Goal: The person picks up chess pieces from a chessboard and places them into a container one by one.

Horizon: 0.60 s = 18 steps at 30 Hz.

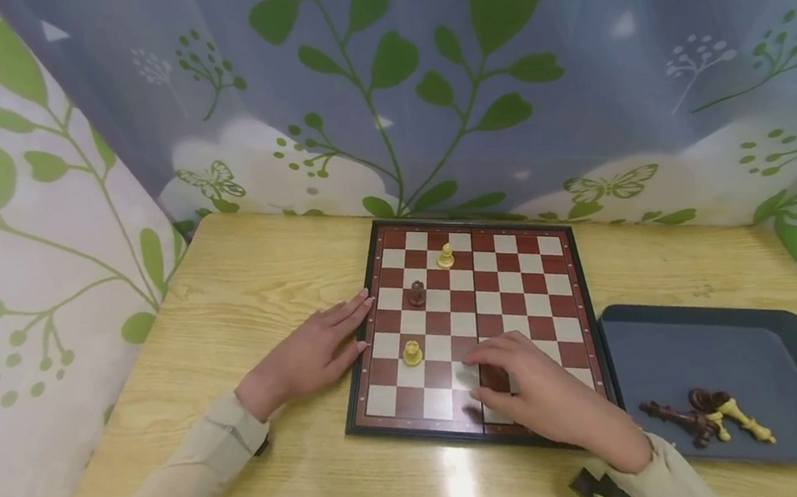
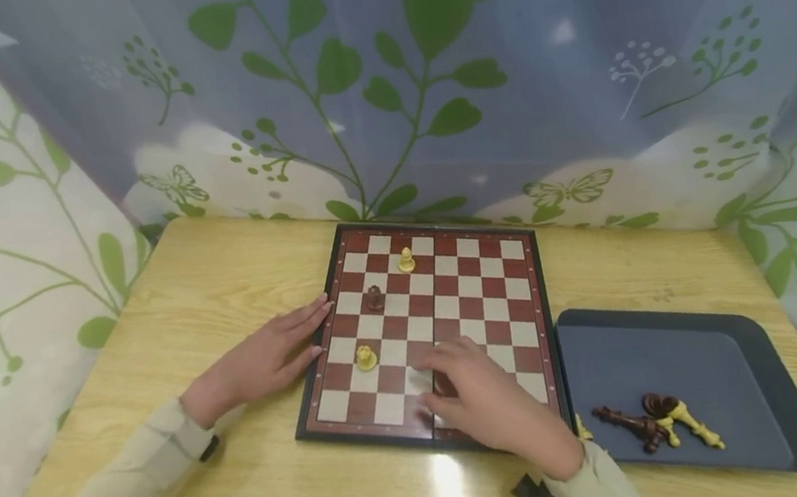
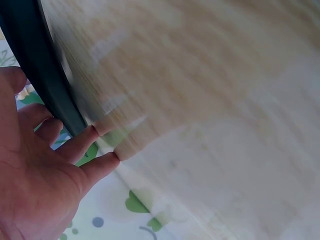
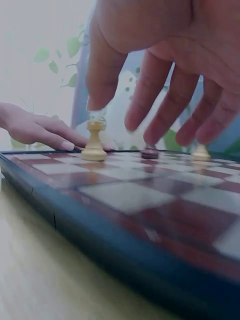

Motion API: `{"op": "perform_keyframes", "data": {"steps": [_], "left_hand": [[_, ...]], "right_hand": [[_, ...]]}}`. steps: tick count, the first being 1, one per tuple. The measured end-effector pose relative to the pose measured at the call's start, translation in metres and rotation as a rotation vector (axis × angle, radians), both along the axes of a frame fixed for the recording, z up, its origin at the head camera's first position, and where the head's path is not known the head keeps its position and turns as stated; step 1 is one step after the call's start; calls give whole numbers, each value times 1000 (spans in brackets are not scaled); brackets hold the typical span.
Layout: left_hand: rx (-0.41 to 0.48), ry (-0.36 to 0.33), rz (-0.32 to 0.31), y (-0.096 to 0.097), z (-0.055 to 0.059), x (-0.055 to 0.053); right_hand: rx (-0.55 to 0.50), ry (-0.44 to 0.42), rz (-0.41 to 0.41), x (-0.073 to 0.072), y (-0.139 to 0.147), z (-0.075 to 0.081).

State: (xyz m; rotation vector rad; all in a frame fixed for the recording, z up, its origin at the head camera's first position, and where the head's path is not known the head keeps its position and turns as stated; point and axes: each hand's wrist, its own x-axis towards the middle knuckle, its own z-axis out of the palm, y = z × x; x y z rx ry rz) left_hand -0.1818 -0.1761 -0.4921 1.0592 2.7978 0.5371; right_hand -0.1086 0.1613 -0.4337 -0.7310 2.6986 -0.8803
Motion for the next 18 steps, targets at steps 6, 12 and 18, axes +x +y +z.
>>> {"op": "perform_keyframes", "data": {"steps": [6, 12, 18], "left_hand": [[-14, -7, 7, 1, 0, 0], [-20, -20, 15, 0, 1, 0], [-21, -28, 27, 2, 1, 1]], "right_hand": [[26, -32, 15, -20, -25, 0], [-18, -79, 31, -33, -46, -8], [-93, -76, 34, -38, -59, -13]]}}
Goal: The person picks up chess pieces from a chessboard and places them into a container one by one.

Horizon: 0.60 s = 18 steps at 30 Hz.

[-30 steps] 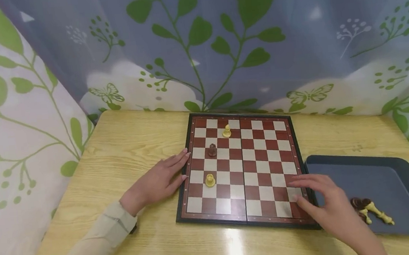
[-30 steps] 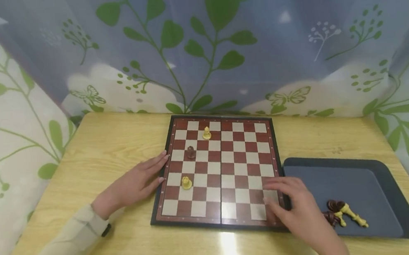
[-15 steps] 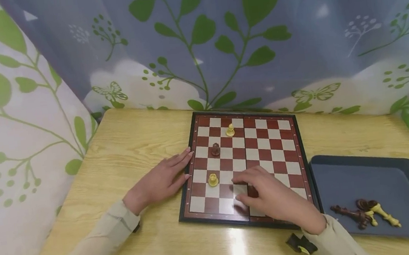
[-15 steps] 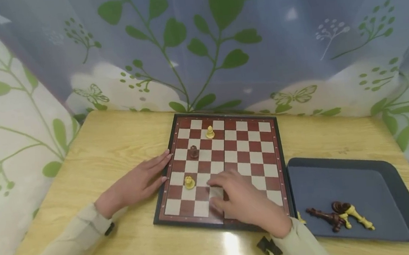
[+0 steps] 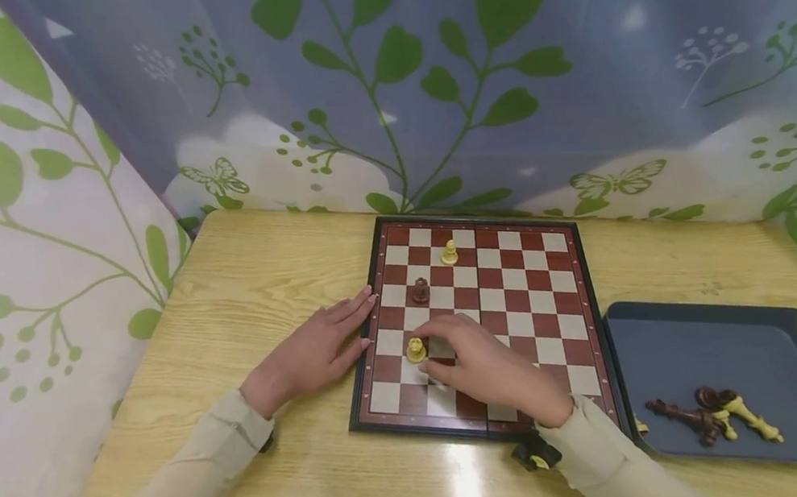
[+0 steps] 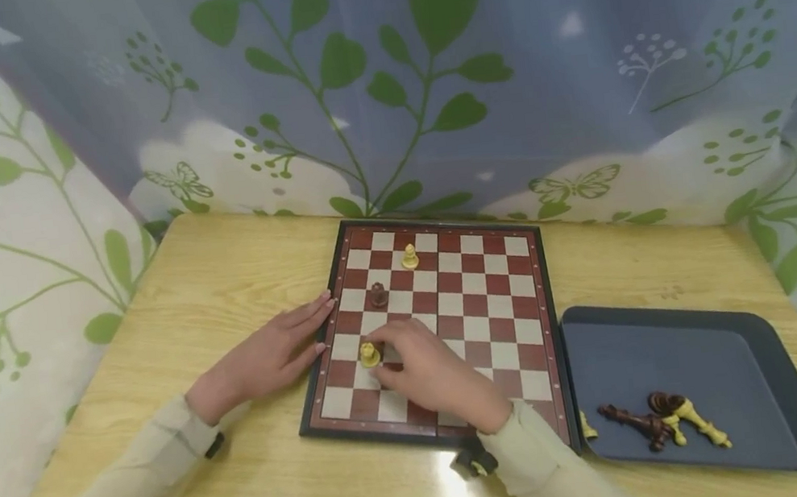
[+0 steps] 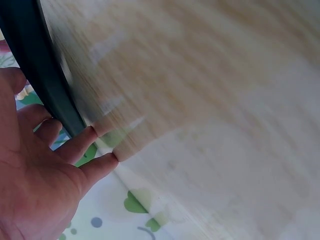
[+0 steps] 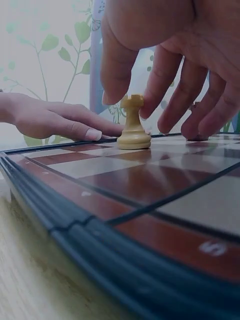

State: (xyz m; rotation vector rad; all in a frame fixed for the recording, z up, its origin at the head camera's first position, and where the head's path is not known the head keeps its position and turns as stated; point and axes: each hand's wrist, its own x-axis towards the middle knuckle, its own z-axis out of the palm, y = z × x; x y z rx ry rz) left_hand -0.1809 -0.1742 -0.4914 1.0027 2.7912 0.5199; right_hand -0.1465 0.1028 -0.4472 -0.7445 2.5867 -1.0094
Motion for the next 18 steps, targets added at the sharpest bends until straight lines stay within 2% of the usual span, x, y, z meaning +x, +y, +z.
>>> {"op": "perform_keyframes", "data": {"steps": [4, 10, 18], "left_hand": [[17, 0, -13, -1, -1, 1], [-1, -1, 1, -1, -1, 0], [4, 3, -4, -2, 0, -1]], "right_hand": [[-31, -6, -1, -3, -4, -2], [-56, 5, -4, -8, -7, -5], [-40, 21, -1, -12, -11, -6]]}}
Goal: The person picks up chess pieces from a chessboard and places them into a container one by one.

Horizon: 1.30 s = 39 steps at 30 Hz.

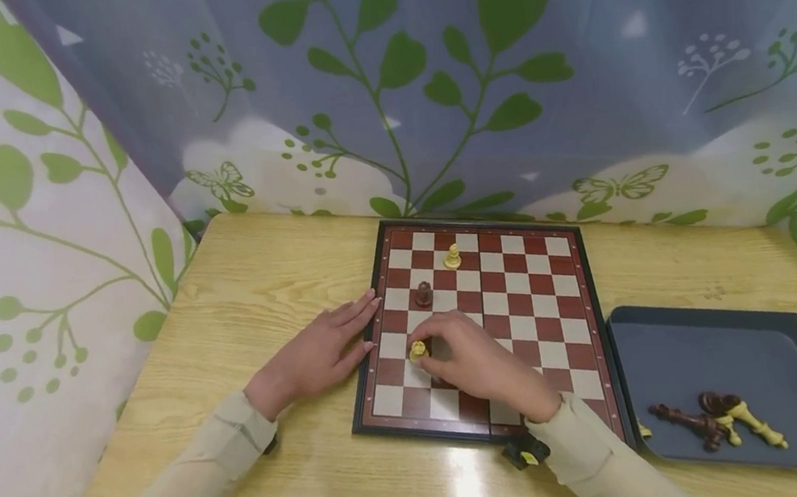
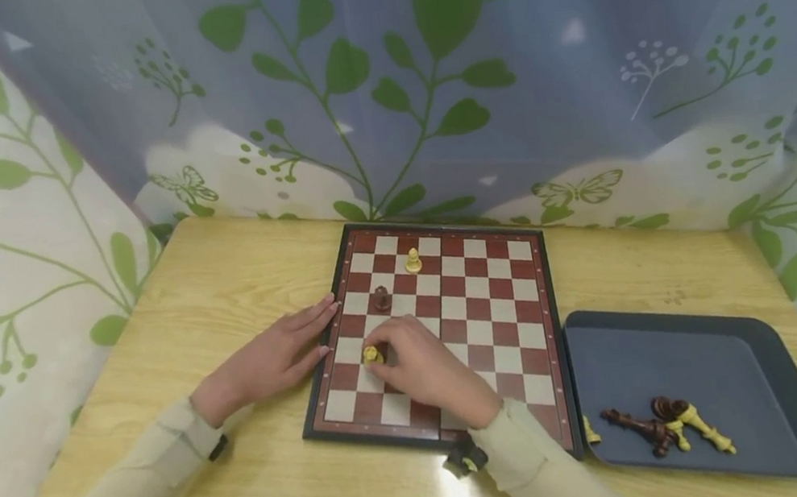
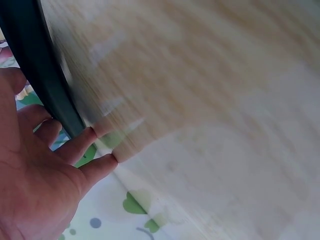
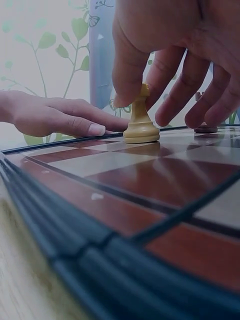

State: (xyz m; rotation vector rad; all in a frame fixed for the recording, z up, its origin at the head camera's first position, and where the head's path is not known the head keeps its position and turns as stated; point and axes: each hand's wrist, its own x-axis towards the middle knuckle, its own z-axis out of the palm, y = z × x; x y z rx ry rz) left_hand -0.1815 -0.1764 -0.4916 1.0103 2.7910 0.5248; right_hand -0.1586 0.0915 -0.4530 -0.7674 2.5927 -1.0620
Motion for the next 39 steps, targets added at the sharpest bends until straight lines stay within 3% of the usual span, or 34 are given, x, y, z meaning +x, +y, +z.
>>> {"op": "perform_keyframes", "data": {"steps": [8, 13, 21, 27, 39], "left_hand": [[2, 6, 1, -1, 0, 2], [8, 0, -6, 4, 0, 1], [-13, 7, -1, 2, -2, 3], [-22, -2, 24, -3, -1, 2], [-10, -4, 2, 0, 0, 2]], "right_hand": [[21, 27, -20, 1, -3, 3], [-27, 15, -54, 5, 0, 12], [-72, 6, 23, 14, 11, 15], [-73, 14, -25, 20, 20, 19], [-65, 48, -76, 34, 38, 21]]}}
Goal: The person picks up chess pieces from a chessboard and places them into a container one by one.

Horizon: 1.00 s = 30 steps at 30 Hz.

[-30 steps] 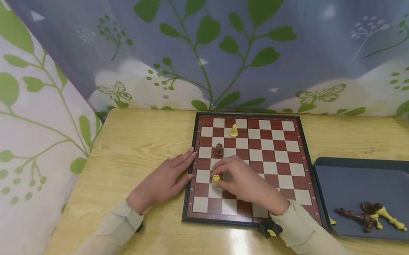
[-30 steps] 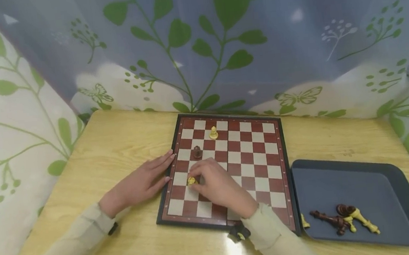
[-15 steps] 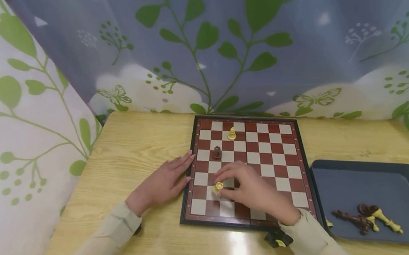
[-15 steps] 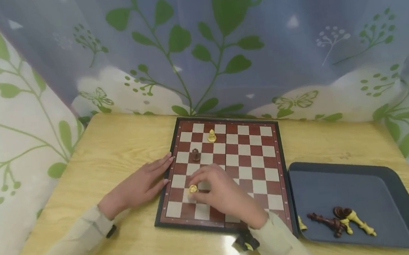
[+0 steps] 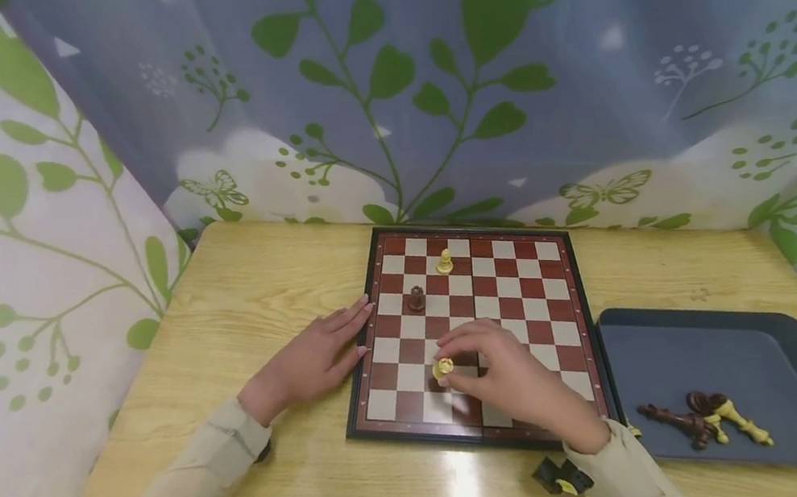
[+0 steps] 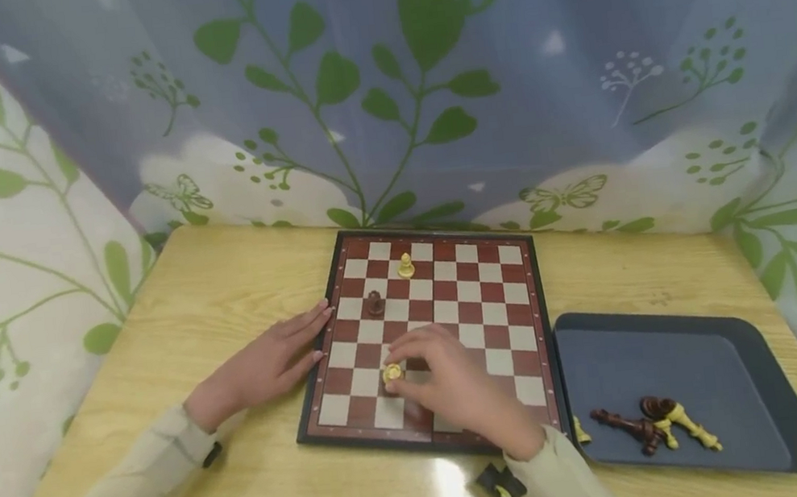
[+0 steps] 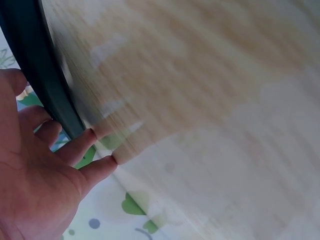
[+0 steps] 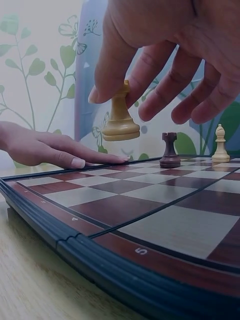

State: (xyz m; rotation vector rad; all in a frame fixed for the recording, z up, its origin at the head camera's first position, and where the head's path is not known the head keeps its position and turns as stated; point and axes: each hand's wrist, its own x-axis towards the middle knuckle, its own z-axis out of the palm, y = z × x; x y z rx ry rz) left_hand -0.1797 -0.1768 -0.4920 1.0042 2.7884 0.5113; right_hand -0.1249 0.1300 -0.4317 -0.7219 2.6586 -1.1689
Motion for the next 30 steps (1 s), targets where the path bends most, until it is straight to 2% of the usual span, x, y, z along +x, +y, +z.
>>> {"op": "perform_keyframes", "data": {"steps": [15, 25, 30], "left_hand": [[-4, 9, 1, 1, 0, -1], [4, 2, -1, 0, 1, 0], [22, 24, -20, 0, 2, 0]], "right_hand": [[5, 25, -25, 7, 12, 4], [9, 63, -114, 18, 35, -7], [-19, 57, -133, 27, 45, -14]]}}
